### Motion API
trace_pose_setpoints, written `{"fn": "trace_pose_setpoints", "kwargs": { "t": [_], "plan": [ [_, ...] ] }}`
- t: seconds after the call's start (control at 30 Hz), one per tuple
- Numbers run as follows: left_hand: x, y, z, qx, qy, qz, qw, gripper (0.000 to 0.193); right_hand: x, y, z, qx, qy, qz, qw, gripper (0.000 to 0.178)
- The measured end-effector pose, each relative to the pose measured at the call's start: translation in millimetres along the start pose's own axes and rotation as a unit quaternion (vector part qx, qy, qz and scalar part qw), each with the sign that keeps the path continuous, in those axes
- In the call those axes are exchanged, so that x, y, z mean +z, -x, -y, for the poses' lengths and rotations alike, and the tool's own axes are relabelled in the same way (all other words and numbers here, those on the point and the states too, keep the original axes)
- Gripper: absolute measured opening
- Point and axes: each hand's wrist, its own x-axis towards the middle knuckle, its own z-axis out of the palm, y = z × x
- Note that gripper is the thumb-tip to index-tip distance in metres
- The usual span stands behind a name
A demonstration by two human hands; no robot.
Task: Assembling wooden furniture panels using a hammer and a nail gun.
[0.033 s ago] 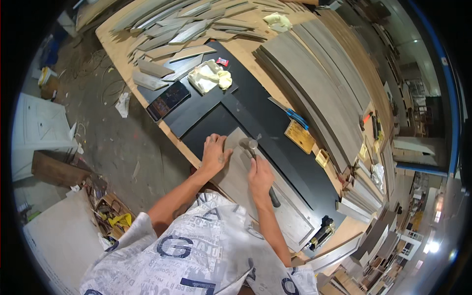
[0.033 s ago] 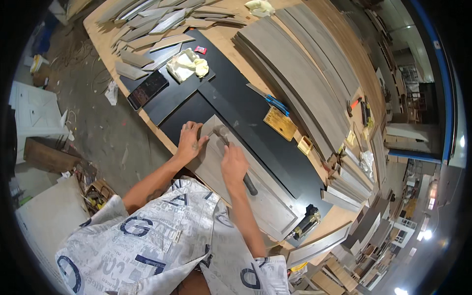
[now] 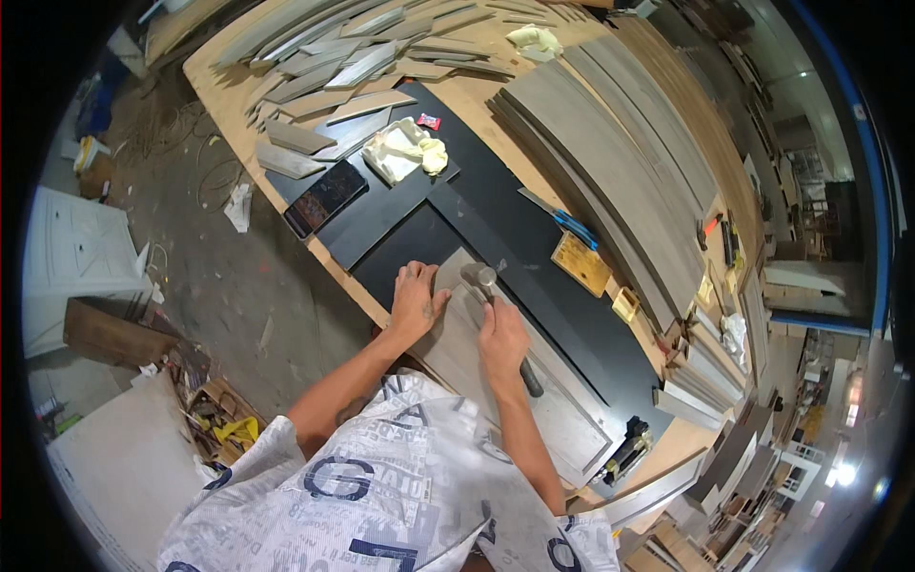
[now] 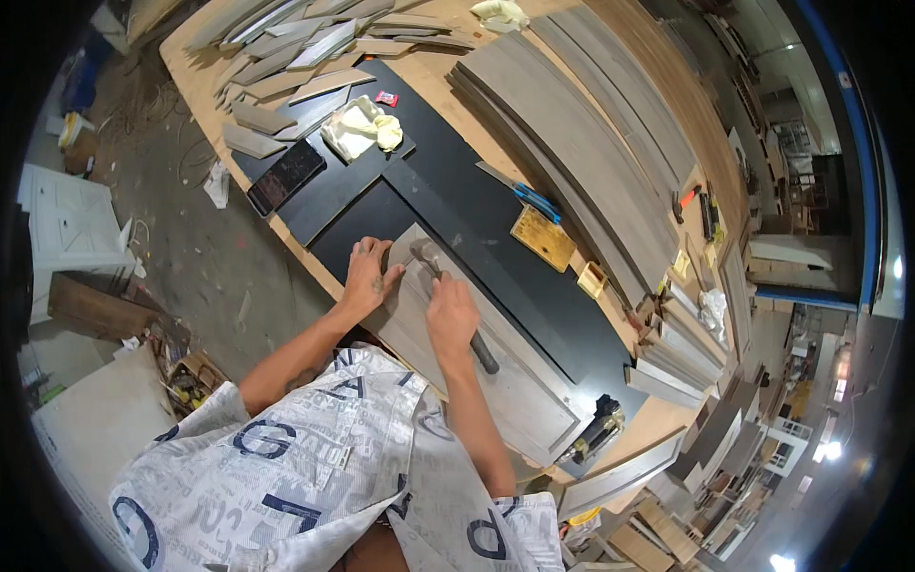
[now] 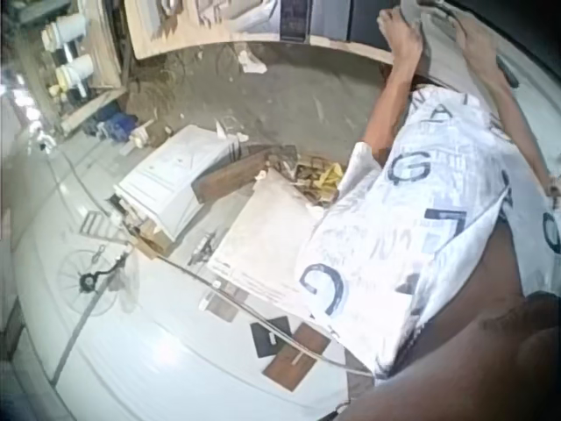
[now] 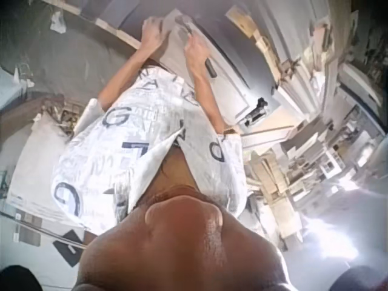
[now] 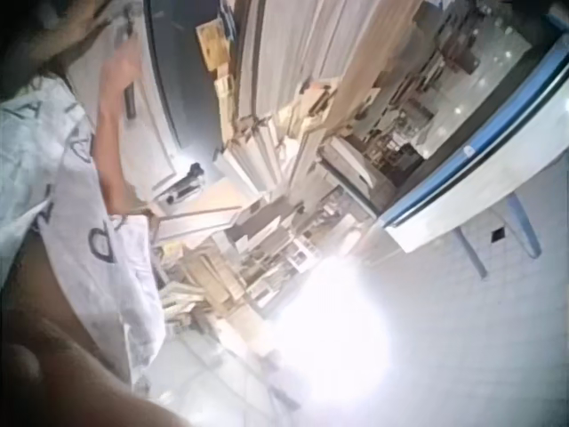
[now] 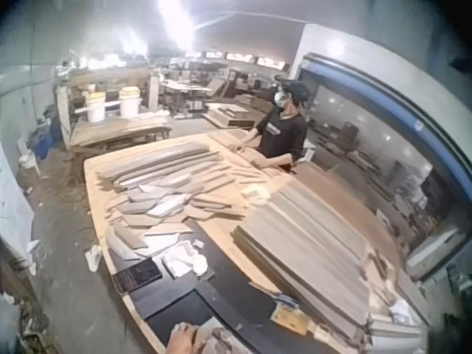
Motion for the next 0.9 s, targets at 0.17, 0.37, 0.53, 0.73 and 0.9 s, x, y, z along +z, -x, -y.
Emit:
{"fn": "trace_pose_setpoints", "kwargs": {
  "t": [0.17,0.37,0.53,0.73,0.9],
  "plan": [
    [3.0,2.8,-4.9,0.013,-0.017,-0.004,1.000,0.045,18.4,-1.1,-12.9,0.001,0.029,0.071,0.997,0.016],
    [4.1,-9.7,-34.3,0.128,-0.133,0.036,0.982,0.062,-9.5,25.7,-29.9,0.112,0.015,0.057,0.992,0.020],
    [16.6,-53.3,-41.9,0.330,-0.194,0.274,0.882,0.065,-55.4,96.8,-60.6,0.281,-0.065,-0.044,0.957,0.028],
    [17.6,-77.7,-49.1,0.361,-0.267,0.378,0.810,0.056,-116.9,200.0,-107.2,0.433,-0.028,-0.133,0.891,0.038],
    [18.7,-64.7,-37.8,0.385,-0.255,0.358,0.811,0.050,-135.7,286.3,-159.2,0.504,0.043,-0.182,0.843,0.039]
  ]
}}
